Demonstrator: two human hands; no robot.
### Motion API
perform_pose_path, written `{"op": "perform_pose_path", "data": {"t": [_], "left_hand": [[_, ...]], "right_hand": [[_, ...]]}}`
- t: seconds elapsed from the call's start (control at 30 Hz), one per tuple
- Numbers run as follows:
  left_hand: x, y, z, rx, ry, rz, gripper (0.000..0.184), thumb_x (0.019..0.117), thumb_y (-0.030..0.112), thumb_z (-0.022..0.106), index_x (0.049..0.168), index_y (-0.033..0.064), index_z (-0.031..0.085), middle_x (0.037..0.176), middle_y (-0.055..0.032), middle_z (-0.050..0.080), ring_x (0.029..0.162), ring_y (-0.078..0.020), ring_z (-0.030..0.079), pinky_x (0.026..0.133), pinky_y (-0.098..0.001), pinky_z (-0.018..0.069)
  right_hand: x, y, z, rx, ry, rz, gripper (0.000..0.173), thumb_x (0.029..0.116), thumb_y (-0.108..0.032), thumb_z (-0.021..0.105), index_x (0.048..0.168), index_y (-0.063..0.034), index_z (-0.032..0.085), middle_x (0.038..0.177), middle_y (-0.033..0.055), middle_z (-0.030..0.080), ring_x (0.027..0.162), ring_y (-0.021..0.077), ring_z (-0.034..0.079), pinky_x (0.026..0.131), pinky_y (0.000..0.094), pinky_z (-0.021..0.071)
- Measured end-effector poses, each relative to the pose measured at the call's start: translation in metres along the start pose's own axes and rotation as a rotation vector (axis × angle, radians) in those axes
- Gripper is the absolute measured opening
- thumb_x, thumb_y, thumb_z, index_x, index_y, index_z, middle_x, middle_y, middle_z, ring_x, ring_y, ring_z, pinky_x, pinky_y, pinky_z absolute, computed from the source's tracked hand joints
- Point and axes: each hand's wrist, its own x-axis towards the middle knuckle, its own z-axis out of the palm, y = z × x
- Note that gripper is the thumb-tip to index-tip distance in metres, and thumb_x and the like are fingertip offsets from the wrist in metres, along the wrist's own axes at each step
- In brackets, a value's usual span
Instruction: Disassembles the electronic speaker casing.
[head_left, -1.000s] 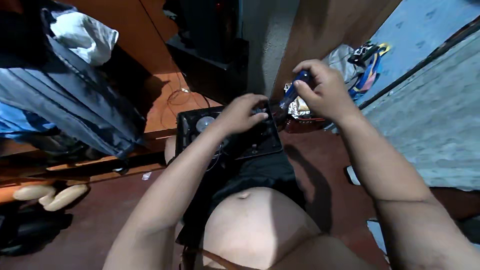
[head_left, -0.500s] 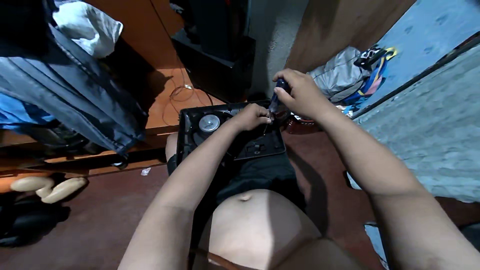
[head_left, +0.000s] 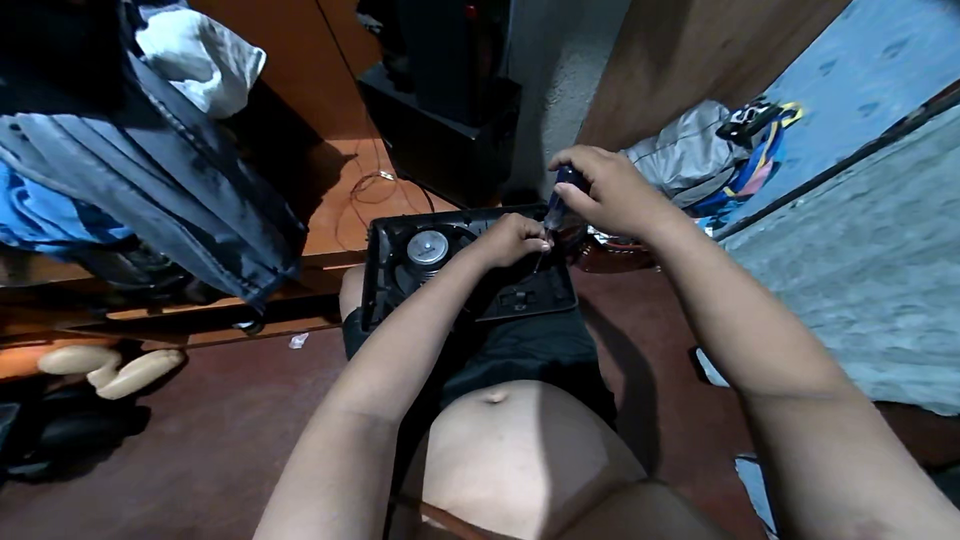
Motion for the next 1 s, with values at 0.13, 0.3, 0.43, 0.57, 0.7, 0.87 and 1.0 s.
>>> {"op": "perform_pose_path", "data": {"t": [0.13,0.3,0.43,0.57,0.7,0.87,1.0], "left_hand": [[-0.002,0.002,0.002,0.0,0.03,-0.03,0.018,0.0982,0.019,0.07,0.094,0.0025,0.075,0.089,-0.0079,0.073,0.084,-0.0152,0.068,0.083,-0.0396,0.0553],[-0.002,-0.002,0.008,-0.014,0.078,0.002,0.019,0.0963,0.017,0.071,0.092,-0.0012,0.073,0.088,-0.011,0.072,0.084,-0.0194,0.068,0.085,-0.0435,0.0557],[-0.002,-0.003,0.012,-0.048,0.102,-0.035,0.02,0.0937,0.018,0.075,0.089,-0.0009,0.072,0.09,-0.0102,0.071,0.085,-0.0179,0.067,0.084,-0.0409,0.0555],[-0.004,-0.007,0.013,-0.129,0.073,-0.088,0.02,0.0933,0.018,0.076,0.101,-0.0001,0.073,0.1,-0.0104,0.073,0.094,-0.017,0.069,0.092,-0.0405,0.056],[-0.004,-0.009,0.012,-0.17,0.041,-0.091,0.012,0.0968,0.013,0.07,0.099,0.0021,0.076,0.099,-0.0065,0.076,0.092,-0.0114,0.07,0.091,-0.0357,0.0563],[0.0,-0.007,0.008,-0.111,0.047,-0.132,0.015,0.0917,0.016,0.077,0.094,0.0009,0.075,0.093,-0.0085,0.074,0.086,-0.0153,0.069,0.086,-0.04,0.0562],[0.0,-0.007,0.009,-0.116,0.065,-0.148,0.021,0.0874,0.019,0.083,0.088,-0.0001,0.072,0.086,-0.0087,0.072,0.08,-0.0153,0.067,0.08,-0.0388,0.056]], "right_hand": [[0.003,0.006,-0.009,0.099,-0.116,-0.064,0.032,0.104,-0.017,0.054,0.132,-0.0056,0.063,0.129,0.0141,0.066,0.113,0.0208,0.066,0.1,0.0389,0.0538],[0.005,-0.008,-0.004,0.009,-0.149,0.112,0.046,0.1019,-0.034,0.064,0.139,-0.0074,0.057,0.128,0.017,0.062,0.113,0.0294,0.065,0.099,0.0497,0.0531],[0.008,-0.012,0.003,-0.026,-0.148,0.117,0.038,0.1014,-0.026,0.066,0.129,-0.0024,0.056,0.12,0.019,0.063,0.103,0.0314,0.067,0.093,0.0493,0.0555],[0.015,0.002,-0.003,0.209,-0.253,-0.088,0.028,0.0964,-0.005,0.064,0.124,-0.0058,0.063,0.123,0.0118,0.065,0.109,0.0191,0.066,0.097,0.0391,0.0556],[0.021,-0.011,0.002,0.045,-0.18,0.103,0.039,0.1005,-0.028,0.063,0.136,-0.0106,0.059,0.124,0.0131,0.065,0.108,0.0256,0.067,0.094,0.0481,0.0556],[0.031,-0.035,-0.001,-0.259,-0.189,0.265,0.052,0.1022,-0.053,0.057,0.12,-0.0039,0.06,0.097,0.0177,0.068,0.09,0.038,0.07,0.076,0.0581,0.0563],[0.039,-0.017,-0.017,-0.086,-0.352,-0.045,0.019,0.1014,-0.015,0.063,0.117,-0.0048,0.067,0.117,0.0148,0.067,0.108,0.0285,0.066,0.097,0.0474,0.0535]]}}
